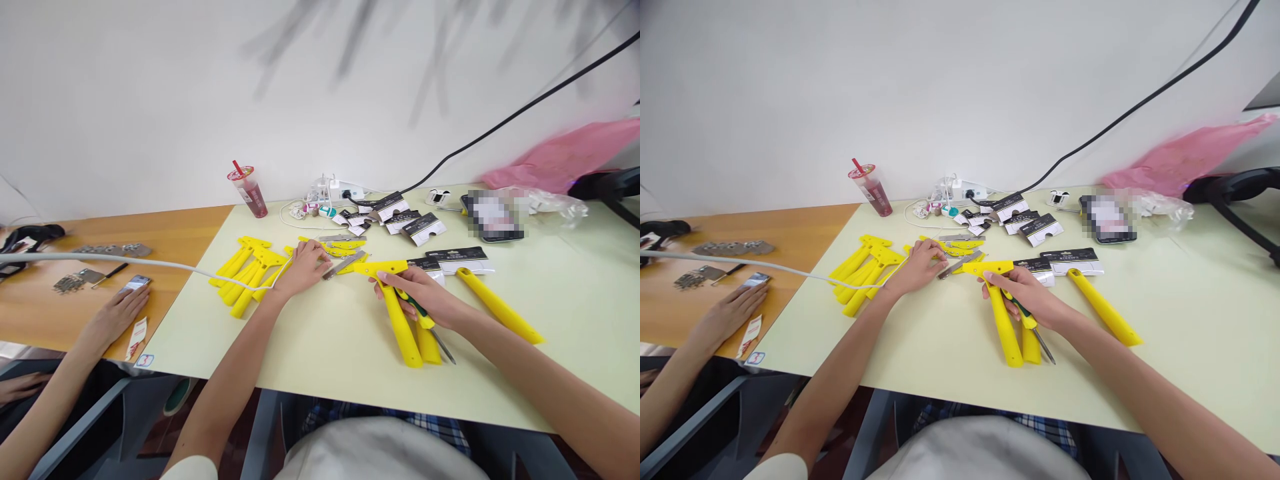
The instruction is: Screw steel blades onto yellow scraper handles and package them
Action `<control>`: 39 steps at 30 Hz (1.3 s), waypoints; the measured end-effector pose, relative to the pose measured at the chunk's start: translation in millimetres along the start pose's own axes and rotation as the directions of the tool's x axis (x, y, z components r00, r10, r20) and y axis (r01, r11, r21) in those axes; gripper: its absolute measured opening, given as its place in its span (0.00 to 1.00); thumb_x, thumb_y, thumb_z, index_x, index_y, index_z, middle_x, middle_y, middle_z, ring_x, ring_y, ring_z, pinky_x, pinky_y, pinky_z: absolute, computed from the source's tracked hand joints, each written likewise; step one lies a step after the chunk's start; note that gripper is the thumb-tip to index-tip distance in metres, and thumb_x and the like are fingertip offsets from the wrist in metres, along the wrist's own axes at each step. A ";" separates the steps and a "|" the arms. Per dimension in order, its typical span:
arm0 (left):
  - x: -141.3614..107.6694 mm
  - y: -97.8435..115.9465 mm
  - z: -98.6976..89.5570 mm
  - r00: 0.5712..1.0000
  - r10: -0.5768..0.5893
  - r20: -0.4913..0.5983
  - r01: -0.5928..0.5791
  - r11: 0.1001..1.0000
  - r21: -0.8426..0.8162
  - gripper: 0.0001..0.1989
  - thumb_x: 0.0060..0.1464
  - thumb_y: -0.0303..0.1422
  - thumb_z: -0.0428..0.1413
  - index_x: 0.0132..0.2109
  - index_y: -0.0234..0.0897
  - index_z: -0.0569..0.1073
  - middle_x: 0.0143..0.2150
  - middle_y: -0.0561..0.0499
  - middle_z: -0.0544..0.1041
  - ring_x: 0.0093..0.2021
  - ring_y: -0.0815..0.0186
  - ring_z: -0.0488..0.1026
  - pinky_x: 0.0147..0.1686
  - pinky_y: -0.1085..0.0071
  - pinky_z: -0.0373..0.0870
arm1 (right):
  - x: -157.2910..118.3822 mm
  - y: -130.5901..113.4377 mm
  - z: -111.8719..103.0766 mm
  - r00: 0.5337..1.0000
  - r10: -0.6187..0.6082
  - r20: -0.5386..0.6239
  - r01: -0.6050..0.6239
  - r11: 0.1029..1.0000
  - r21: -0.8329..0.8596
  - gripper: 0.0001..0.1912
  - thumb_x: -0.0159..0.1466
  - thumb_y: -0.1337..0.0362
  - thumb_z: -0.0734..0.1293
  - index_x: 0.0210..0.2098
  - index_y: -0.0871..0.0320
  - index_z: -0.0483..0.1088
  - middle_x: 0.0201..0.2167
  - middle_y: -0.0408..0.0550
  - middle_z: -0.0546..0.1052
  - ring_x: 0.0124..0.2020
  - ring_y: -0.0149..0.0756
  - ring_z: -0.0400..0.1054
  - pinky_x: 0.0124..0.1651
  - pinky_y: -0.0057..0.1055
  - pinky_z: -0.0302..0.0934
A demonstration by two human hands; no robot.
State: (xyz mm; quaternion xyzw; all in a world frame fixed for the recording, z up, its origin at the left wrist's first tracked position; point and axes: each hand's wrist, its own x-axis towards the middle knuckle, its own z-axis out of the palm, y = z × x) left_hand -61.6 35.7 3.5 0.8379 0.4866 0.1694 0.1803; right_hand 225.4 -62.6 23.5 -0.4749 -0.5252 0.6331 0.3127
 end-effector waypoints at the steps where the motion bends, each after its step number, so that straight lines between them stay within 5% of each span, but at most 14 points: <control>1: -0.3 0.8 -0.8 1.000 -0.002 0.006 0.002 1.000 -0.006 0.06 0.70 0.37 0.59 0.44 0.43 0.80 0.61 0.45 0.73 0.65 0.49 0.65 0.70 0.46 0.62 | 0.1 0.2 0.0 1.000 0.002 0.001 -0.002 1.000 -0.001 0.32 0.69 0.34 0.72 0.34 0.59 0.81 0.12 0.38 0.64 0.14 0.26 0.54 0.24 0.28 0.51; 19: 2.1 -8.6 -6.3 0.997 -0.081 -0.008 0.081 0.997 0.006 0.07 0.66 0.39 0.66 0.46 0.42 0.82 0.61 0.43 0.72 0.66 0.48 0.64 0.71 0.48 0.59 | 1.5 5.3 -2.5 1.000 -0.009 0.019 0.009 1.000 0.004 0.32 0.70 0.35 0.71 0.34 0.60 0.81 0.12 0.39 0.65 0.14 0.25 0.55 0.24 0.27 0.52; 31: 4.1 -14.8 -4.1 0.998 -0.057 -0.019 0.058 0.998 0.041 0.07 0.71 0.35 0.59 0.44 0.40 0.80 0.60 0.42 0.73 0.64 0.48 0.65 0.69 0.46 0.60 | 4.1 7.7 -3.7 1.000 -0.016 0.007 0.016 1.000 0.009 0.31 0.69 0.34 0.72 0.36 0.59 0.81 0.18 0.41 0.71 0.14 0.25 0.57 0.21 0.26 0.53; 35: 2.5 1.9 -1.5 0.994 0.012 -0.112 -0.033 0.981 -0.190 0.07 0.72 0.37 0.59 0.45 0.41 0.79 0.58 0.43 0.75 0.64 0.52 0.68 0.70 0.48 0.61 | 4.5 5.9 -2.4 1.000 -0.014 -0.005 0.014 1.000 0.006 0.31 0.68 0.35 0.73 0.38 0.60 0.82 0.21 0.43 0.75 0.14 0.25 0.57 0.20 0.27 0.53; 39: -4.3 36.1 8.3 0.971 0.143 -0.190 -0.220 0.847 -0.484 0.09 0.72 0.42 0.62 0.45 0.42 0.79 0.57 0.44 0.77 0.62 0.56 0.74 0.69 0.53 0.65 | 3.9 3.7 -1.1 1.000 -0.015 -0.016 0.015 1.000 0.011 0.31 0.66 0.34 0.74 0.36 0.59 0.81 0.22 0.44 0.76 0.14 0.26 0.58 0.19 0.28 0.54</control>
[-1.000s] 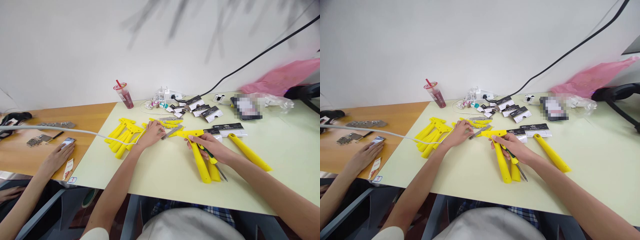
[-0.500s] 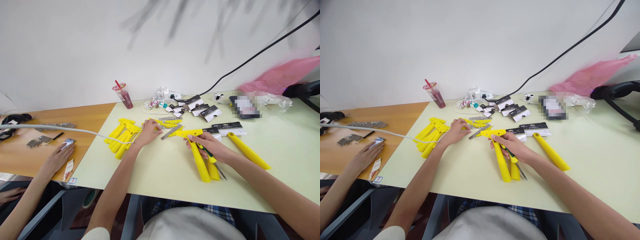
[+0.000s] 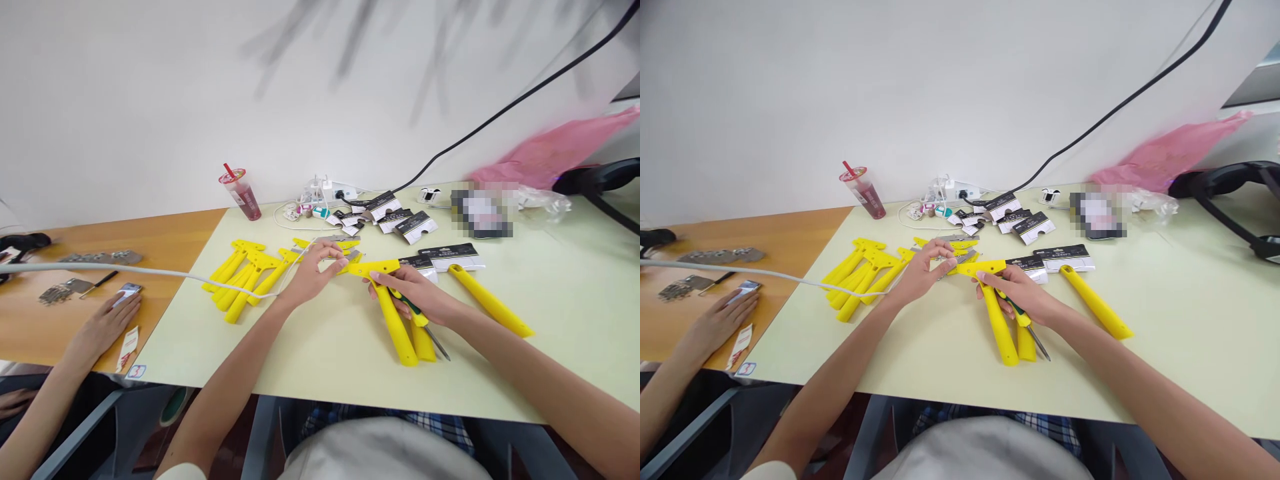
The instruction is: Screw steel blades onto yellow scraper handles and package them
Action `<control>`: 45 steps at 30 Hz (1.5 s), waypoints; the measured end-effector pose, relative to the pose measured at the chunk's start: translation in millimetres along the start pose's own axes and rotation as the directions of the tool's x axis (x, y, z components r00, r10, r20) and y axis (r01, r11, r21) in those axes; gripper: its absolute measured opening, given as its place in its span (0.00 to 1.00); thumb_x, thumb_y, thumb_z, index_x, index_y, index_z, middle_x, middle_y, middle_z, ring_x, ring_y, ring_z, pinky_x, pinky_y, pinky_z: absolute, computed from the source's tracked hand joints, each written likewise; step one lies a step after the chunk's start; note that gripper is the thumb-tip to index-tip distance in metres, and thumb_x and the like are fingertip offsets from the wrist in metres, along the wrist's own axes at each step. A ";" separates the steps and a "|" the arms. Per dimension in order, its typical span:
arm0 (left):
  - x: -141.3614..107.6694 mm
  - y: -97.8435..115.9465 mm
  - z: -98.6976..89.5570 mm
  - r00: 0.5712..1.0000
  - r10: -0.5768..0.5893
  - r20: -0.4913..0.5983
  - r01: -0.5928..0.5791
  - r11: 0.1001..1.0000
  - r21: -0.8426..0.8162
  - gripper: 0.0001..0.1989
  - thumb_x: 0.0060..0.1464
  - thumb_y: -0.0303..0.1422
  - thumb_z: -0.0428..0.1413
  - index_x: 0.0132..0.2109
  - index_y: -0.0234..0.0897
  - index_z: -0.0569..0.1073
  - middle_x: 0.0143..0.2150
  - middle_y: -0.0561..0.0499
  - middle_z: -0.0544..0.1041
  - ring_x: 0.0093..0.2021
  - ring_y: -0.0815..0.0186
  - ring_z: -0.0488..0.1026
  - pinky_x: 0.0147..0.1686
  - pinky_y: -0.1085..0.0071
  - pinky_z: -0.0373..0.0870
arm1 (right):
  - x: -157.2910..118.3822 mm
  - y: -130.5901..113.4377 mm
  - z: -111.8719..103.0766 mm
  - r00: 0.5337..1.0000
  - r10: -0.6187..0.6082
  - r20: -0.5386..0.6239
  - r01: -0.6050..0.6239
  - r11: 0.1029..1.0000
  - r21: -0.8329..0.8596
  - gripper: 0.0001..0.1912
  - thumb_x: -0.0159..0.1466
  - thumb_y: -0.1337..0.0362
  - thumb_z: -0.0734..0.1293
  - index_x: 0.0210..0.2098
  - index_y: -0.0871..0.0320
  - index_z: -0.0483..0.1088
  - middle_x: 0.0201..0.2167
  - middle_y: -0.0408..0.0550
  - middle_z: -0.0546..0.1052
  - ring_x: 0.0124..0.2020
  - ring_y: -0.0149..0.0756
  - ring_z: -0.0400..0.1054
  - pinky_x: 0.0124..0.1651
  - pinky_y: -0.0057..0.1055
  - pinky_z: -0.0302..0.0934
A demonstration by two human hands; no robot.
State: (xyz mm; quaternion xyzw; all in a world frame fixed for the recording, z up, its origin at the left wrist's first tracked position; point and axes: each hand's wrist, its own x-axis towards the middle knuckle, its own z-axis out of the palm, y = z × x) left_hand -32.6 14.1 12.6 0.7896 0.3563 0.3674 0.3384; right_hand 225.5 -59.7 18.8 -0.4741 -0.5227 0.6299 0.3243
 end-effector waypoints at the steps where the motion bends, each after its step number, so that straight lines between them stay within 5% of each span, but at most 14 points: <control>1: -2.0 5.6 7.4 1.000 0.028 0.000 -0.028 0.999 -0.043 0.10 0.71 0.42 0.62 0.45 0.42 0.79 0.56 0.44 0.78 0.61 0.56 0.75 0.68 0.53 0.66 | -0.2 -0.3 0.2 1.000 -0.001 0.003 0.001 1.000 -0.004 0.31 0.66 0.34 0.74 0.36 0.59 0.81 0.20 0.43 0.75 0.14 0.26 0.58 0.19 0.28 0.54; 9: -13.5 16.6 35.7 0.996 0.074 -0.047 -0.077 0.995 -0.066 0.10 0.73 0.42 0.60 0.43 0.42 0.77 0.47 0.46 0.80 0.54 0.57 0.77 0.61 0.56 0.71 | -3.8 -3.8 1.9 0.999 0.010 0.045 -0.007 0.998 -0.060 0.31 0.68 0.35 0.72 0.32 0.59 0.80 0.14 0.40 0.68 0.13 0.27 0.58 0.20 0.26 0.53; 25: -11.3 10.1 34.5 0.992 -0.128 0.002 0.120 0.926 -0.357 0.20 0.61 0.50 0.70 0.46 0.39 0.79 0.48 0.45 0.82 0.48 0.60 0.78 0.54 0.61 0.73 | -6.0 -10.0 5.9 0.999 0.045 0.019 -0.044 0.999 -0.023 0.29 0.63 0.35 0.75 0.33 0.58 0.80 0.17 0.42 0.72 0.14 0.28 0.58 0.18 0.28 0.53; 34: -5.3 10.1 19.5 0.973 -0.130 0.193 0.204 0.877 -0.435 0.22 0.53 0.48 0.76 0.43 0.39 0.81 0.44 0.46 0.82 0.44 0.63 0.77 0.50 0.62 0.73 | -8.2 -11.7 3.9 0.990 0.060 0.125 -0.047 0.994 -0.099 0.33 0.66 0.32 0.71 0.30 0.58 0.78 0.19 0.42 0.72 0.13 0.25 0.56 0.18 0.27 0.53; 40: -6.3 11.9 18.3 0.962 -0.203 0.180 0.267 0.822 -0.503 0.19 0.61 0.50 0.70 0.47 0.40 0.83 0.49 0.44 0.84 0.51 0.58 0.80 0.57 0.58 0.75 | -6.9 -6.8 2.0 0.989 0.069 0.132 -0.055 0.993 -0.109 0.32 0.69 0.33 0.69 0.31 0.58 0.79 0.15 0.39 0.66 0.13 0.26 0.55 0.19 0.26 0.52; 45: -6.2 10.0 18.8 0.967 -0.151 0.206 0.232 0.860 -0.455 0.19 0.56 0.48 0.74 0.46 0.40 0.84 0.47 0.45 0.84 0.45 0.61 0.79 0.50 0.61 0.74 | -6.8 -7.0 2.9 0.992 0.042 0.122 -0.030 0.994 -0.104 0.32 0.68 0.33 0.70 0.32 0.58 0.79 0.16 0.40 0.67 0.14 0.26 0.55 0.19 0.27 0.52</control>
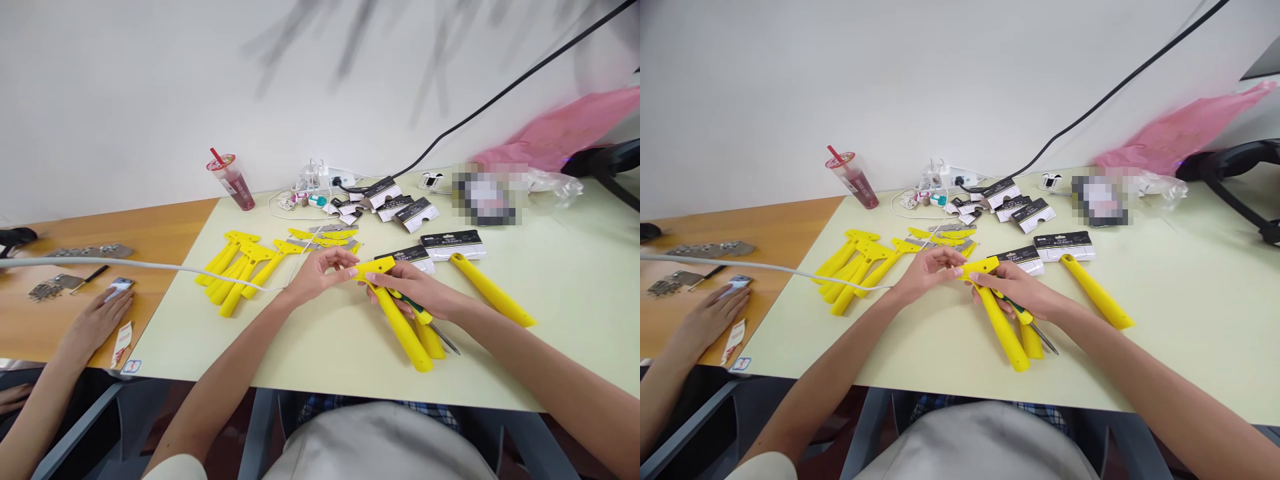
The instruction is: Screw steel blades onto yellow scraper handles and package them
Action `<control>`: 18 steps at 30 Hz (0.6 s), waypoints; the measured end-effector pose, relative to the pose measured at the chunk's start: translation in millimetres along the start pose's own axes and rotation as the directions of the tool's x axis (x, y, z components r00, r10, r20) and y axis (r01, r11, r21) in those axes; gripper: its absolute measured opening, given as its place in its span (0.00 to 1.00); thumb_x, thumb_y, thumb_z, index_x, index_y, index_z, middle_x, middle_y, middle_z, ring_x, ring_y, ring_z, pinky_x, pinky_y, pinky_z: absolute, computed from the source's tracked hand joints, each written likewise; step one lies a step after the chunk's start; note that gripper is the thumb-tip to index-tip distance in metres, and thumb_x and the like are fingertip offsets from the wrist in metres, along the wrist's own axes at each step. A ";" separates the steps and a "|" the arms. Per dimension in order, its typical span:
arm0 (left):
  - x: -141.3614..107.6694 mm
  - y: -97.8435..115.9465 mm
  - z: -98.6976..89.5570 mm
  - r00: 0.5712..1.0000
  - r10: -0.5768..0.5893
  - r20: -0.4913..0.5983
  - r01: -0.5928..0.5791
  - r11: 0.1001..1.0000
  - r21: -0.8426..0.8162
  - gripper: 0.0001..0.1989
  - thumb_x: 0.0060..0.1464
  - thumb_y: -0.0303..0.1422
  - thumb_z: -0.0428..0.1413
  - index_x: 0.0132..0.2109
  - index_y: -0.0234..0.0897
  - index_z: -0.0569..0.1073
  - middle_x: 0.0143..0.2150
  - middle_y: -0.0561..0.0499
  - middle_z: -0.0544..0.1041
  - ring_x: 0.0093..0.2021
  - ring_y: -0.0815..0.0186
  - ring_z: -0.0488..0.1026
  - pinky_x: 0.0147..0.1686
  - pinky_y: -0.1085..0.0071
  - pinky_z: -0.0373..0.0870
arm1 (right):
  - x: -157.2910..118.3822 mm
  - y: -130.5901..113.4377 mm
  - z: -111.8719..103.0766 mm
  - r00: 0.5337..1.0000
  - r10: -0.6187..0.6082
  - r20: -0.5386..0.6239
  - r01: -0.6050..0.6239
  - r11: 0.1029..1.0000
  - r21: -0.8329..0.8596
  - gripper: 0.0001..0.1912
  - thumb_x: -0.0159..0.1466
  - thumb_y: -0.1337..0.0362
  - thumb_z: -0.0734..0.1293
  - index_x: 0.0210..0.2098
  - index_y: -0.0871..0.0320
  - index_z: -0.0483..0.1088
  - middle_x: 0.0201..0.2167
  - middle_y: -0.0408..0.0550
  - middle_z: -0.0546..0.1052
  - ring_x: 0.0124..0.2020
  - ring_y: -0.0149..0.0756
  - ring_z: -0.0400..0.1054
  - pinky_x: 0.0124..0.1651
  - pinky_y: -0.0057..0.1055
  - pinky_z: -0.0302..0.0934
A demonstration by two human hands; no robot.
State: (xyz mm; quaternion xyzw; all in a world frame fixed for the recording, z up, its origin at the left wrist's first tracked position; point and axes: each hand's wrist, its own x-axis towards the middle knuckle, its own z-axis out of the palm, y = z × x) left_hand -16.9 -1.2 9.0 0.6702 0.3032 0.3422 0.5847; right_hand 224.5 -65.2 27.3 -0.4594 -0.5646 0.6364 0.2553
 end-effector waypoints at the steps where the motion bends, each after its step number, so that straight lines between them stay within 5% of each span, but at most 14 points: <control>1: 0.2 -0.6 -0.2 1.000 0.003 0.006 -0.004 1.000 0.014 0.19 0.56 0.48 0.74 0.46 0.39 0.84 0.46 0.45 0.84 0.44 0.62 0.78 0.49 0.61 0.74 | 0.1 -0.1 0.1 1.000 0.000 -0.002 0.000 1.000 0.001 0.32 0.68 0.33 0.70 0.32 0.58 0.79 0.16 0.40 0.68 0.14 0.26 0.54 0.19 0.27 0.52; 11: 1.4 0.0 0.6 0.999 -0.023 -0.049 0.023 1.000 0.000 0.22 0.53 0.47 0.76 0.49 0.39 0.83 0.39 0.48 0.83 0.41 0.62 0.80 0.48 0.62 0.76 | 0.0 0.5 0.2 1.000 0.002 -0.006 -0.002 1.000 0.010 0.33 0.67 0.31 0.70 0.32 0.58 0.78 0.16 0.40 0.67 0.14 0.26 0.55 0.19 0.27 0.52; 18: 3.8 2.6 -11.8 0.968 0.029 -0.249 -0.032 0.999 -0.009 0.22 0.62 0.53 0.69 0.49 0.40 0.82 0.45 0.45 0.86 0.51 0.56 0.83 0.60 0.53 0.76 | -2.6 -8.6 6.8 0.998 0.009 -0.059 -0.004 0.996 0.084 0.30 0.64 0.35 0.75 0.32 0.57 0.78 0.19 0.42 0.71 0.14 0.26 0.55 0.17 0.28 0.50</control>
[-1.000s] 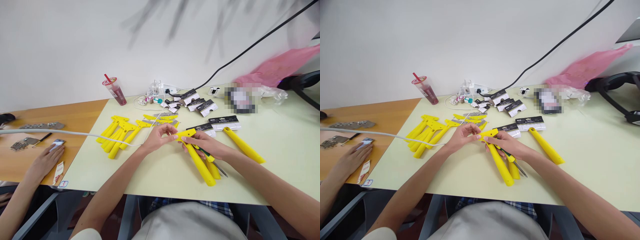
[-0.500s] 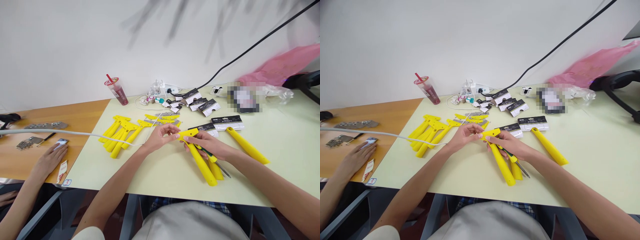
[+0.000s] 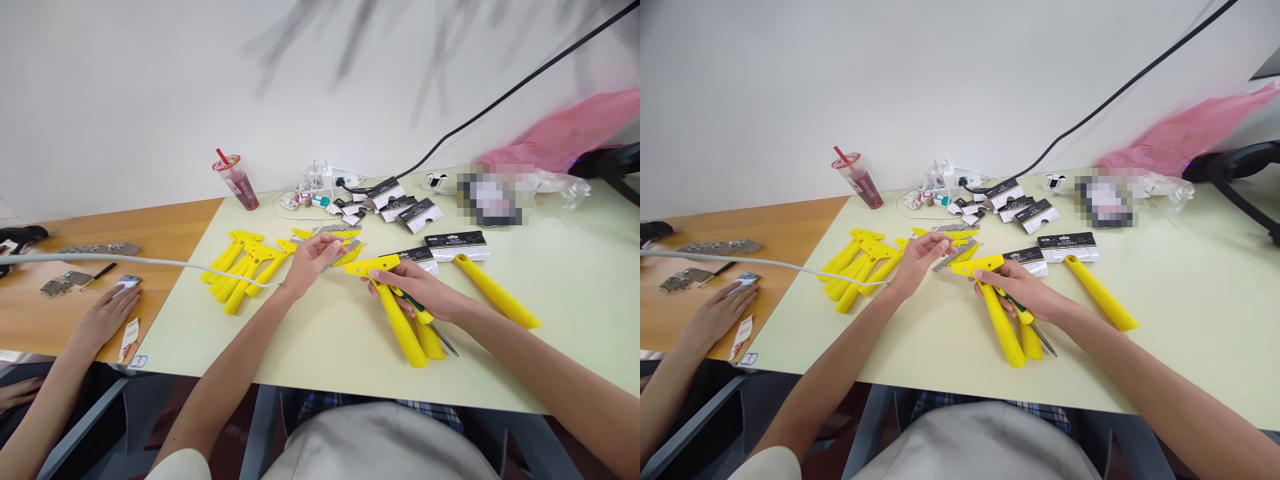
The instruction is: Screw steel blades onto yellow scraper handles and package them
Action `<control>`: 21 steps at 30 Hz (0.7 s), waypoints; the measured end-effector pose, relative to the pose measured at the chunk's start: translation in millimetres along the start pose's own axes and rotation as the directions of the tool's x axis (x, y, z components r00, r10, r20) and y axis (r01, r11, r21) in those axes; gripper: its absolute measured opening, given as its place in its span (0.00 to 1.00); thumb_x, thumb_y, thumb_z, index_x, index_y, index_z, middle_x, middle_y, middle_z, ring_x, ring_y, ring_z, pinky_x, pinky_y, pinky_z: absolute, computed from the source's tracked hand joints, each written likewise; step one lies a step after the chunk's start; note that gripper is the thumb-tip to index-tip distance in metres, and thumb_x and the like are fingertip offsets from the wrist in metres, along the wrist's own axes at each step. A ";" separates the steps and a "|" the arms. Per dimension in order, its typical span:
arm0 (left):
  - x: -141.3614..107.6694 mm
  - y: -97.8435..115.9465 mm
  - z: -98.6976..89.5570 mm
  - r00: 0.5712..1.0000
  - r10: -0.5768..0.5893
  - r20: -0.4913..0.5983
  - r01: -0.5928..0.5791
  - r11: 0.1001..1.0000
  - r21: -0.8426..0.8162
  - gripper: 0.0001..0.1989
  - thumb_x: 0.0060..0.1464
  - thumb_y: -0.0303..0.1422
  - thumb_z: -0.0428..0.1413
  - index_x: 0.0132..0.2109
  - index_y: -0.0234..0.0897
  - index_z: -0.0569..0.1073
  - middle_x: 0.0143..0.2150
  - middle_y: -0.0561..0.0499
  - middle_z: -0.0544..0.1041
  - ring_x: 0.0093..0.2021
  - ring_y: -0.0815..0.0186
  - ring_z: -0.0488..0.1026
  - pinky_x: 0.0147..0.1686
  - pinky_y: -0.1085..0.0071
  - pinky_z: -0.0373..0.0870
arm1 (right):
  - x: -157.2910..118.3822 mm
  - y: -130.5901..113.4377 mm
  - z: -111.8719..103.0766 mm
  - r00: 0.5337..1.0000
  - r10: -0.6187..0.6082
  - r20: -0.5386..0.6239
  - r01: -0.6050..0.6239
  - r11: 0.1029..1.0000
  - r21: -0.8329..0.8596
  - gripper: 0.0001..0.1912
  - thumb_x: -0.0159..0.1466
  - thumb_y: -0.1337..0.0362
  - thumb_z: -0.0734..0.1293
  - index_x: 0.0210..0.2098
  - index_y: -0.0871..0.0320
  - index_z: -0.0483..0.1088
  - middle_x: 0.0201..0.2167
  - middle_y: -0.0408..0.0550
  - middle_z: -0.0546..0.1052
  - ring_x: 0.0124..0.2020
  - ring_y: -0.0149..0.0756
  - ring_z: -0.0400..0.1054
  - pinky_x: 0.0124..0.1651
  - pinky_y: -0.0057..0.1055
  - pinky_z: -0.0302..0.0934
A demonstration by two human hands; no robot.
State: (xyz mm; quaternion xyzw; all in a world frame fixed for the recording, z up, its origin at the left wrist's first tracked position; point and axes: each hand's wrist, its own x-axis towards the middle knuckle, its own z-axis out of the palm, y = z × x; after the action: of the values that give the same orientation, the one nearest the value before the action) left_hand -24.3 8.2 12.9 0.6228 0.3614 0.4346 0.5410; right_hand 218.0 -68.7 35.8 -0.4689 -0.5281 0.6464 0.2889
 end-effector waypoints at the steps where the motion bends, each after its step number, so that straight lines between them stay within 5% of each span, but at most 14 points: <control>1: 0.5 -0.3 -1.5 1.000 0.011 -0.009 -0.011 1.000 0.017 0.22 0.61 0.53 0.70 0.48 0.40 0.82 0.45 0.45 0.86 0.51 0.56 0.83 0.60 0.53 0.77 | -0.2 -0.5 0.4 1.000 -0.001 -0.003 0.001 1.000 0.007 0.29 0.63 0.35 0.75 0.32 0.57 0.78 0.19 0.42 0.72 0.14 0.26 0.56 0.17 0.29 0.50; 8: -3.1 -3.2 3.8 0.993 0.079 0.085 -0.085 0.994 0.073 0.19 0.61 0.51 0.70 0.45 0.40 0.82 0.47 0.45 0.83 0.48 0.58 0.79 0.53 0.58 0.77 | 1.1 4.1 -1.8 1.000 -0.006 -0.019 0.006 1.000 0.018 0.29 0.63 0.35 0.75 0.33 0.58 0.79 0.23 0.44 0.75 0.14 0.24 0.57 0.17 0.28 0.53; 15: 8.8 -11.2 -16.3 0.977 0.176 -0.121 -0.111 0.901 0.419 0.13 0.67 0.45 0.63 0.47 0.41 0.80 0.47 0.46 0.84 0.46 0.60 0.78 0.53 0.60 0.74 | 3.5 8.5 -2.0 0.998 -0.004 -0.058 0.009 0.997 0.081 0.28 0.61 0.38 0.78 0.39 0.59 0.81 0.27 0.45 0.78 0.15 0.24 0.58 0.15 0.27 0.54; 18: 12.0 -10.5 -32.1 0.992 0.122 0.006 -0.105 0.826 0.554 0.09 0.65 0.42 0.63 0.44 0.42 0.81 0.45 0.48 0.84 0.46 0.59 0.78 0.52 0.60 0.73 | 3.7 8.2 -1.8 0.998 0.008 -0.063 -0.004 0.997 0.075 0.26 0.62 0.39 0.77 0.37 0.59 0.81 0.22 0.43 0.74 0.14 0.25 0.56 0.15 0.28 0.53; 21: 11.5 -6.2 -41.8 0.984 -0.040 0.175 -0.082 0.765 0.639 0.07 0.61 0.40 0.65 0.42 0.42 0.81 0.46 0.48 0.85 0.48 0.57 0.78 0.52 0.59 0.73 | 4.4 10.4 -3.0 0.998 0.001 -0.059 0.004 0.997 0.076 0.26 0.62 0.40 0.77 0.37 0.59 0.81 0.26 0.45 0.78 0.14 0.24 0.57 0.15 0.28 0.54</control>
State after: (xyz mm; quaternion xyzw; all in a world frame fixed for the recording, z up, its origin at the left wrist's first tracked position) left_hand -58.9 34.8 10.0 0.8107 0.4314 0.2329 0.3199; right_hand 220.3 -66.5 24.6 -0.4759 -0.4950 0.6517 0.3223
